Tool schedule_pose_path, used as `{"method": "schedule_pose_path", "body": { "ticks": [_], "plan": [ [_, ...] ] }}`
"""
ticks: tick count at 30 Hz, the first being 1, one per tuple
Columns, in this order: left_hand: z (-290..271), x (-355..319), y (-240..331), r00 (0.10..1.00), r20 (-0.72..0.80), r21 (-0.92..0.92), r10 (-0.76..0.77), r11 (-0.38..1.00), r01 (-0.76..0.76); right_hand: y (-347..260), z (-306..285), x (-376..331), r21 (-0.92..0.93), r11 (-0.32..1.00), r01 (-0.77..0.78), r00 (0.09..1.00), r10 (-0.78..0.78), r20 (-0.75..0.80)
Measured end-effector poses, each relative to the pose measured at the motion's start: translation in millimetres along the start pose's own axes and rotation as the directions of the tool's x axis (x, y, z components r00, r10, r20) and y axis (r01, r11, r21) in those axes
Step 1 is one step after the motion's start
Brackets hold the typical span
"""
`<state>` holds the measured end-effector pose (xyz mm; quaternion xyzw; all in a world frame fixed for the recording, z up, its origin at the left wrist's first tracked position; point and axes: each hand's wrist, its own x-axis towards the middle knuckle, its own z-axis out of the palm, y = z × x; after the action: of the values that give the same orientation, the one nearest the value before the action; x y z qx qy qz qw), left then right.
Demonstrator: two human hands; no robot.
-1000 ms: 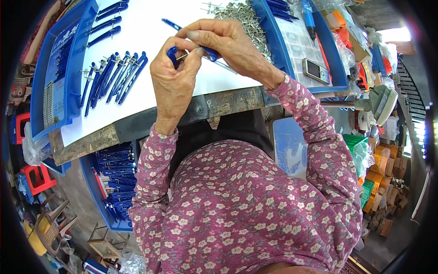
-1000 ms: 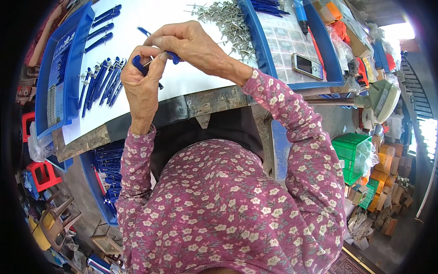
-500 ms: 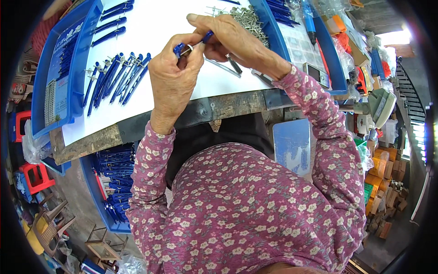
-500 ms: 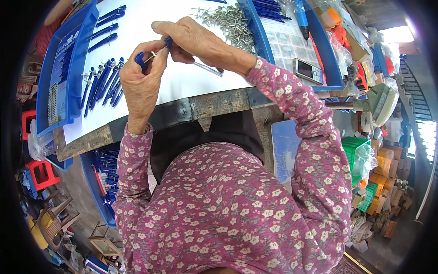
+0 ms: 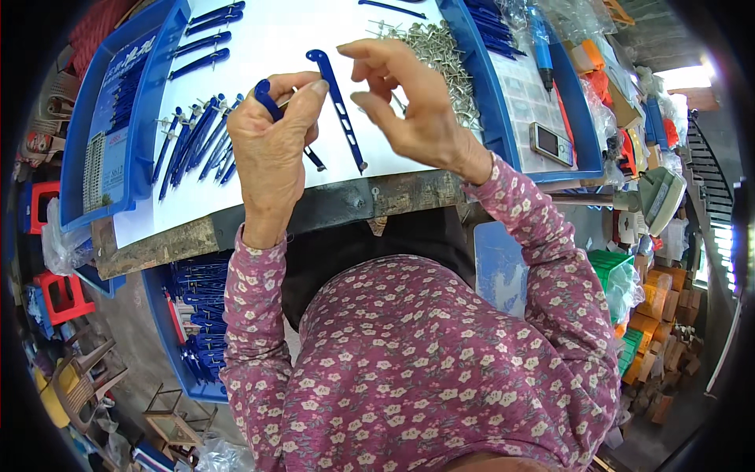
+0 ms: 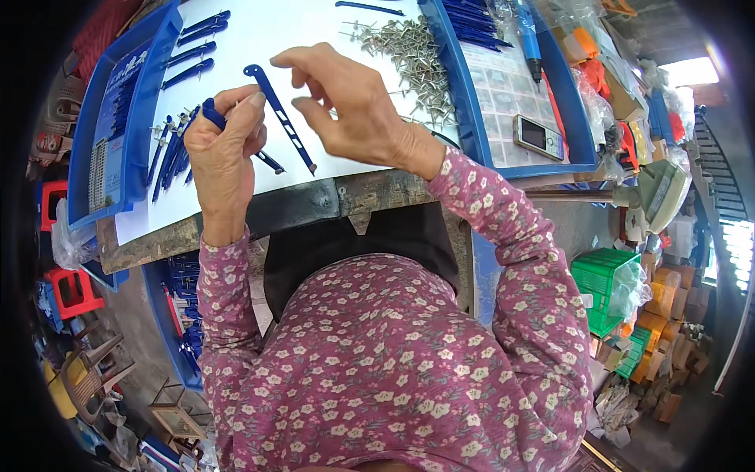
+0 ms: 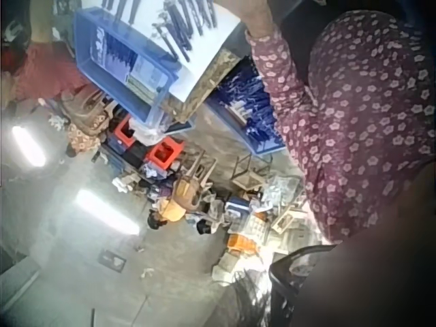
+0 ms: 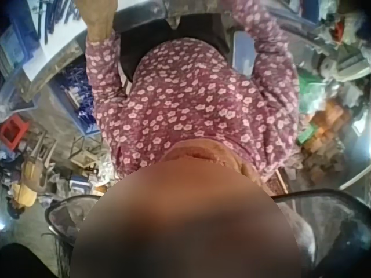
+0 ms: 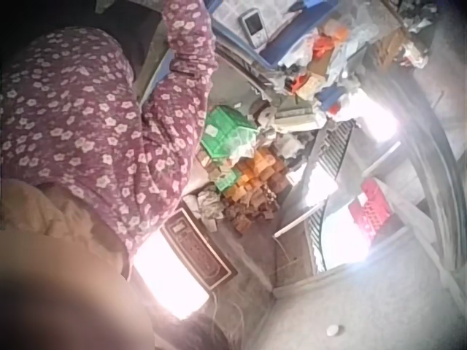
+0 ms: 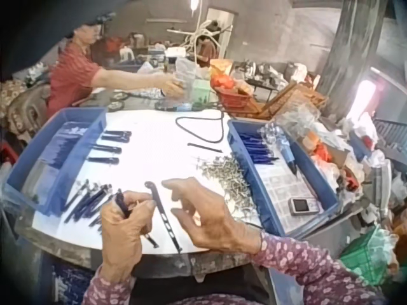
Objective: Assembling small metal clips onto blue plastic pen bodies and organizing them on a workbench.
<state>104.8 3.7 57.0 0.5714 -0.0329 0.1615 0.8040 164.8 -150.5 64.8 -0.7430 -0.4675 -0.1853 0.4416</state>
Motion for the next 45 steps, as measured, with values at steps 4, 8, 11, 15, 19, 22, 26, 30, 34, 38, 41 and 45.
{"method": "schedule_pose_path", "body": {
  "ticks": [4,8,11,15,19,22,26,30,34,38,41,45],
  "plan": [
    [0,-1,1,0.997,0.022,-0.085,-0.073,0.994,0.074,2,1,1,-0.149,0.957,0.248,0.968,-0.25,0.006],
    [2,-3,0,0.993,0.059,-0.111,-0.106,0.988,0.112,2,0,-5,-0.142,0.96,0.242,0.97,-0.24,0.027],
    [4,-3,0,0.991,0.081,-0.089,-0.108,0.989,0.115,3,-4,-7,-0.165,0.945,0.282,0.959,-0.279,0.045],
    [7,-4,-1,0.989,0.109,-0.021,-0.098,0.995,0.1,3,-7,-8,-0.238,0.917,0.319,0.948,-0.311,0.073],
    [7,-5,-3,0.988,0.124,0.055,-0.09,0.995,0.084,0,-11,-6,-0.12,0.966,0.231,0.973,-0.226,0.052],
    [11,-5,-3,0.99,0.134,0.206,-0.055,0.978,0.026,2,-11,-5,-0.065,0.99,0.124,0.992,-0.121,0.045],
    [16,-5,-1,0.989,0.148,0.352,0.019,0.933,-0.071,0,-6,-4,0.129,0.975,-0.182,0.983,0.182,0.016],
    [16,-2,0,0.985,0.166,0.357,0.049,0.928,-0.107,-3,-9,5,0.252,0.893,-0.374,0.927,0.361,0.097],
    [11,-3,0,0.988,0.152,0.322,0.016,0.945,-0.065,6,-14,9,0.043,0.938,-0.344,0.922,0.328,0.206],
    [10,-2,8,0.984,0.174,0.22,-0.021,0.975,-0.018,-2,-11,18,0.227,0.938,-0.263,0.964,0.248,0.093],
    [6,0,13,0.986,0.166,0.185,0.019,0.981,-0.05,3,-15,14,0.332,0.863,-0.381,0.908,0.283,0.308],
    [-7,4,11,0.989,0.141,0.151,0.05,0.986,-0.072,-6,-25,11,0.346,0.695,-0.63,0.721,0.358,0.593]
  ]
}}
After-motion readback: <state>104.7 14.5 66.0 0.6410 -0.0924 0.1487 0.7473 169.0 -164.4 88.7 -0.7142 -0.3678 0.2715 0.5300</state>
